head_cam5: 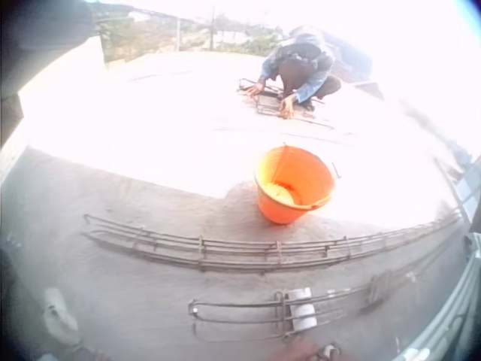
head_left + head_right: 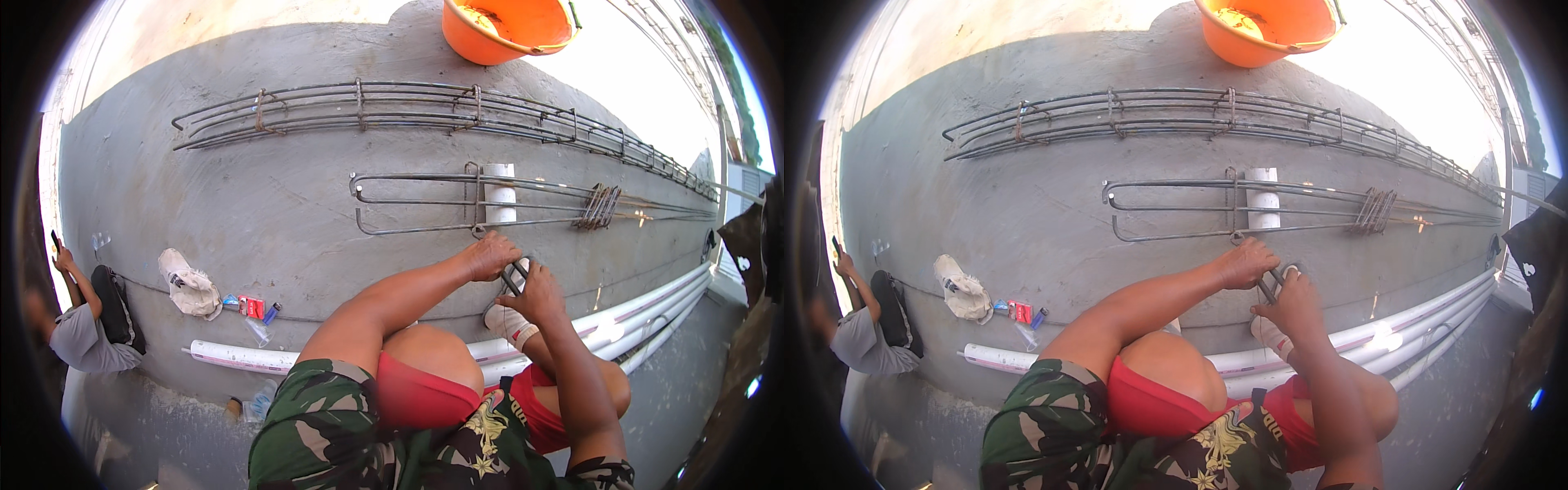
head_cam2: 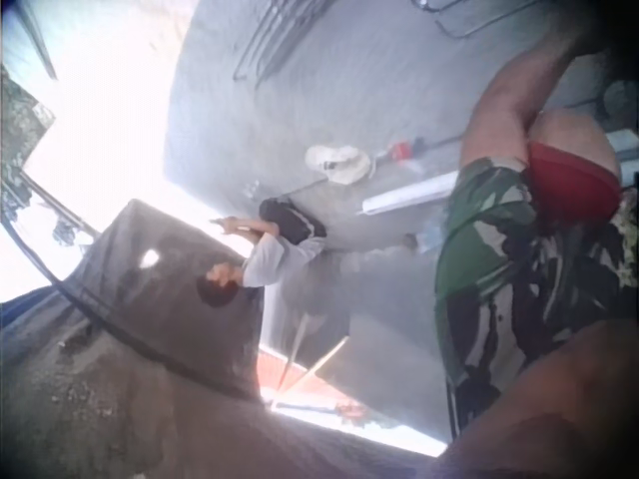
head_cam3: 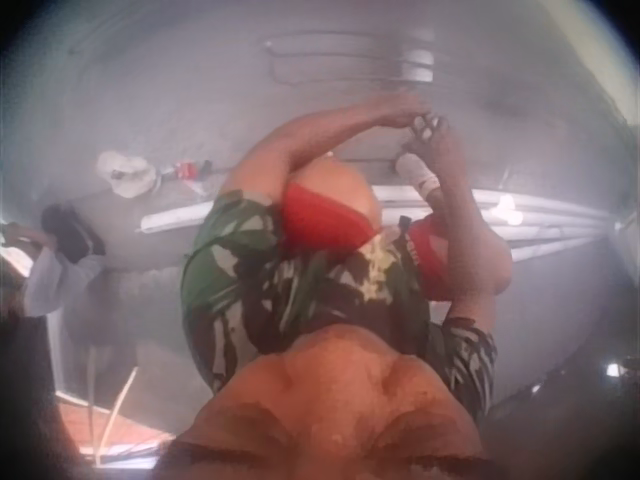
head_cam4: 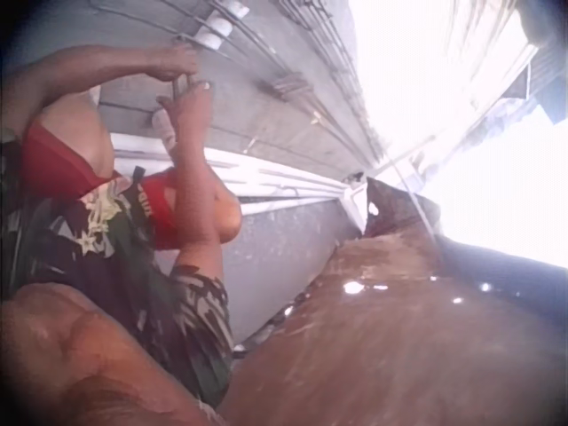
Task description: The person sits on a concrete floor and assembles a rebar cage by tying wire ties around intersecting steel bars. They use pliers to twist and secure the ties, working on multiple sections of the rebar structure.
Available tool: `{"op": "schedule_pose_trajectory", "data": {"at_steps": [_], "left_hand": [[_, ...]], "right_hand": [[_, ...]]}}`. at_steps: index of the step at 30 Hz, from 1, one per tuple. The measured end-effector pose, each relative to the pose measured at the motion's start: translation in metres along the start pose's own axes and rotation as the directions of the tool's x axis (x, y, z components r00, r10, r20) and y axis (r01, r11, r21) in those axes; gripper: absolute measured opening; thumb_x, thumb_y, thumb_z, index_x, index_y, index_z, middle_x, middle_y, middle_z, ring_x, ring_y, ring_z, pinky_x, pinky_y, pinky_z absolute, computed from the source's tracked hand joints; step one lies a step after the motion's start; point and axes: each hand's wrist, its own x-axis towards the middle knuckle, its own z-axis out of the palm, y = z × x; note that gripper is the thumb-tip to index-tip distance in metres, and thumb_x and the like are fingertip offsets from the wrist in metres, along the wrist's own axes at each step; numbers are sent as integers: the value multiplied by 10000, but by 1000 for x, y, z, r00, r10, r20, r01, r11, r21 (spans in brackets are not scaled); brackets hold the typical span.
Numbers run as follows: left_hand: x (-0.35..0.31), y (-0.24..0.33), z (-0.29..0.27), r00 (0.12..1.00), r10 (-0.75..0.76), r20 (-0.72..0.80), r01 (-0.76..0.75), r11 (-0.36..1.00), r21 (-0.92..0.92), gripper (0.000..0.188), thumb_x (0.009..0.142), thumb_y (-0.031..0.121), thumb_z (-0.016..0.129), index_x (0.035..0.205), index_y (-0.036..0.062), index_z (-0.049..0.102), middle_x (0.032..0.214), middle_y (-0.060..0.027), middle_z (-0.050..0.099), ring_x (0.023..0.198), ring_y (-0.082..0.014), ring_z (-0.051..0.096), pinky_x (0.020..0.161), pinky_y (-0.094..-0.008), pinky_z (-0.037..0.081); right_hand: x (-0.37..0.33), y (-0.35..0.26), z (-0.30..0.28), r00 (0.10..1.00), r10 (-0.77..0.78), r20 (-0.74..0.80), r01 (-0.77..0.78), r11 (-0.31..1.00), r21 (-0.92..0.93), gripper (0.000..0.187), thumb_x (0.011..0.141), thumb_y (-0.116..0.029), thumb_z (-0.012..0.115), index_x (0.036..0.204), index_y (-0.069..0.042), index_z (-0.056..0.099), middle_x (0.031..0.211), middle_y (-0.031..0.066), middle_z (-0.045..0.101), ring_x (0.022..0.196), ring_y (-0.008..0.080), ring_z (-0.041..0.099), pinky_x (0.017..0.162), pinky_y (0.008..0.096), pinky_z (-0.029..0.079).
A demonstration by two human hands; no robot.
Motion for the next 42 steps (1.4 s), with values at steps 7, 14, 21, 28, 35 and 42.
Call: {"op": "schedule_pose_trajectory", "data": {"at_steps": [7,14,21,28,35,42], "left_hand": [[3,-2,4,999,-11,-49,5,993,-117,225,714,91,633,926,99,559,862,-84,590,884,-290,559,815,-440,407],[-16,37,-15,951,14,-310,5,998,59,337,681,114,695,987,91,557,926,-89,575,948,-288,537,982,-466,376],[-2,23,-1,995,-99,-23,97,993,-64,348,690,34,633,1024,103,568,920,-93,564,981,-308,521,1032,-548,301],[9,21,-13,970,-136,201,158,982,-101,385,717,57,632,1093,107,567,1012,-97,580,1072,-293,519,1063,-583,262],[-22,30,-10,984,-74,-160,77,997,12,332,789,111,576,1121,111,555,1034,-95,575,1130,-286,519,1079,-544,299],[-12,18,-25,991,-14,137,31,991,-129,274,758,42,567,1020,102,618,950,-74,644,1038,-265,591,1053,-537,341]], "right_hand": [[10,12,13,998,59,25,-55,990,-133,239,767,-174,610,882,33,579,769,197,658,715,321,681,639,433,542],[33,35,-6,640,60,766,-605,655,454,231,789,-152,572,869,65,580,729,168,629,561,259,624,461,408,506],[18,26,-19,924,-53,380,-31,977,211,272,842,-225,616,952,21,574,847,165,649,685,287,673,529,392,544],[15,7,1,985,-54,163,105,940,-324,285,826,-158,581,1022,48,562,911,159,648,762,285,688,574,390,565],[32,39,-16,555,-405,726,-630,366,685,413,820,-248,615,1029,108,582,814,172,667,656,286,686,468,368,559],[38,17,-45,650,-132,748,-91,964,249,785,675,-612,732,1008,86,604,881,178,665,728,276,694,524,345,586]]}}
